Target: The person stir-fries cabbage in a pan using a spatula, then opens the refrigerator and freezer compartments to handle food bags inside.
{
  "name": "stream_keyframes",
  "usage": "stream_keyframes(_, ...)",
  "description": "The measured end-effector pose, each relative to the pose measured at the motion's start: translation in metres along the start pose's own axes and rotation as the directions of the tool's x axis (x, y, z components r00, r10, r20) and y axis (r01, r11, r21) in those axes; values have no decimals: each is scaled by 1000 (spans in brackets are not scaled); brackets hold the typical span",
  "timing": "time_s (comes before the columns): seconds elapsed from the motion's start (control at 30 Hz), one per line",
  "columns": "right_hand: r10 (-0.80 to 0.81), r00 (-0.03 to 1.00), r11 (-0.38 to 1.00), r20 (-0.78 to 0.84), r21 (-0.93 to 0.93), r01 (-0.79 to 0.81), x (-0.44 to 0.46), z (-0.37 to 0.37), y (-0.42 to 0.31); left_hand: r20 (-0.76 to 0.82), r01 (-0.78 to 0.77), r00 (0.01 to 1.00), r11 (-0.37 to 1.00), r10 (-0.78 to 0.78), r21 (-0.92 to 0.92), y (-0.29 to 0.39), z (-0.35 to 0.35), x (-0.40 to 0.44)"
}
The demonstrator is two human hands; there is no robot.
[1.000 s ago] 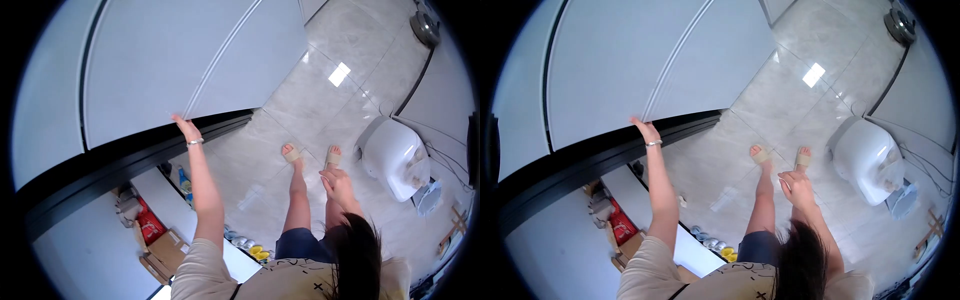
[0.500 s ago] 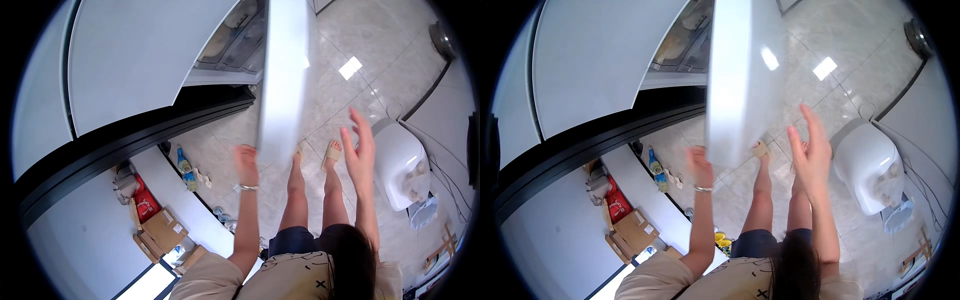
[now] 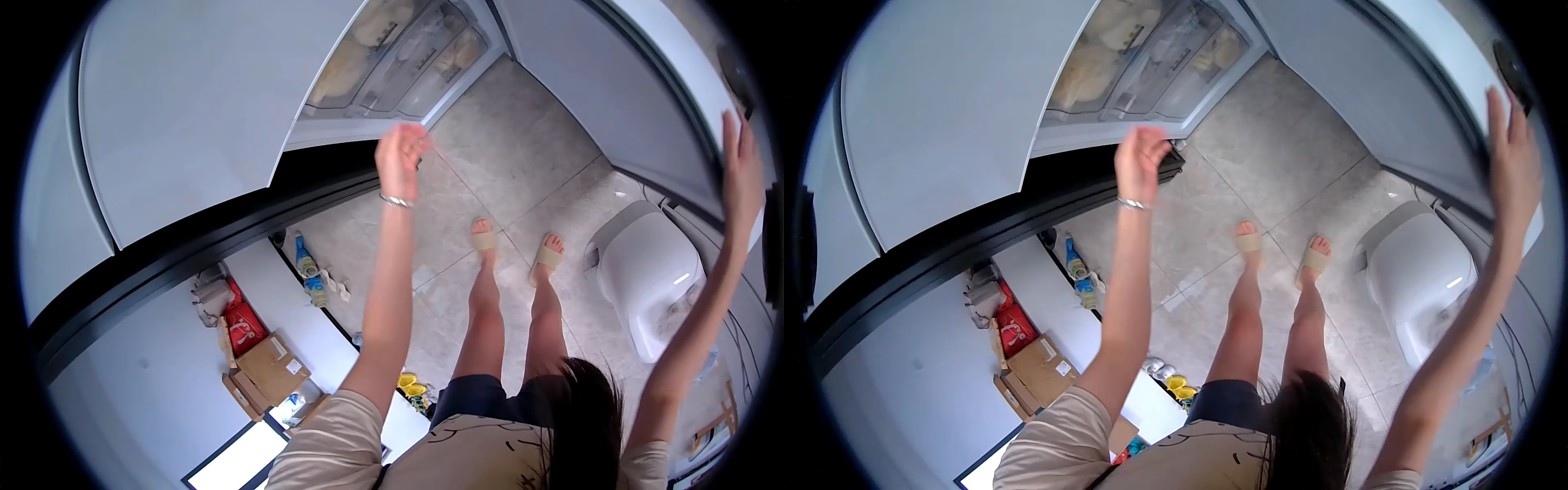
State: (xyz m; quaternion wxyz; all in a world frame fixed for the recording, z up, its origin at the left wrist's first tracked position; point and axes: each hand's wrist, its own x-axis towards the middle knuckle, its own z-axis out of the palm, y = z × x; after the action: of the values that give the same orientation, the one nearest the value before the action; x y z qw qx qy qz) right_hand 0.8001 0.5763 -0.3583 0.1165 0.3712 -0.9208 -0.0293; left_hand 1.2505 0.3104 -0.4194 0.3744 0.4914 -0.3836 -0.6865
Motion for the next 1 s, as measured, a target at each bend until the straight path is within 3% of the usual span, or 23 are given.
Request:
stream_keyframes(0.03, -95, 992, 995, -84, -1, 96, 21, 25, 33, -85, -15, 996, 1000, 14, -18, 18, 11, 14)
stream_keyframes(0.07, -190, 968, 982, -166, -12, 190, 38, 53, 60, -58, -63, 997, 995, 59, -73, 28, 7, 34)
stream_keyframes(0.1, -153, 976, 988, -154, 0, 155, 46, 77, 72, -67, -93, 994, 988, 86, -121, 40, 6, 53)
stream_keyframes(0.13, -12, 997, 976, 73, 217, -4, 51, -62, -16, -115, -131, 987, 977, 112, -167, 51, 8, 70)
stream_keyframes(0.2, -108, 993, 954, -41, 277, 115, 77, -44, 5, -136, -184, 980, 926, 146, -331, 67, 0, 104)
stream_keyframes(0.27, -134, 990, 932, -43, 333, 140, 89, -50, 5, -217, -200, 970, 857, 106, -474, 80, -4, 134)
stream_keyframes(0.37, -163, 987, 929, 1, 338, 153, 111, -45, 18, -225, -155, 974, 835, 39, -529, 100, 6, 146)
stream_keyframes(0.57, -177, 984, 933, -13, 318, 172, 134, -40, 22, -114, -183, 983, 742, 143, -645, 106, 12, 150)
stream_keyframes(0.77, -198, 980, 927, -23, 321, 195, 151, -29, 36, -219, -334, 940, 839, 262, -430, 105, 19, 154)
stream_keyframes(1.0, -245, 969, 927, 29, 299, 226, 168, -35, 34, -353, -349, 913, 837, 203, -421, 98, 25, 150)
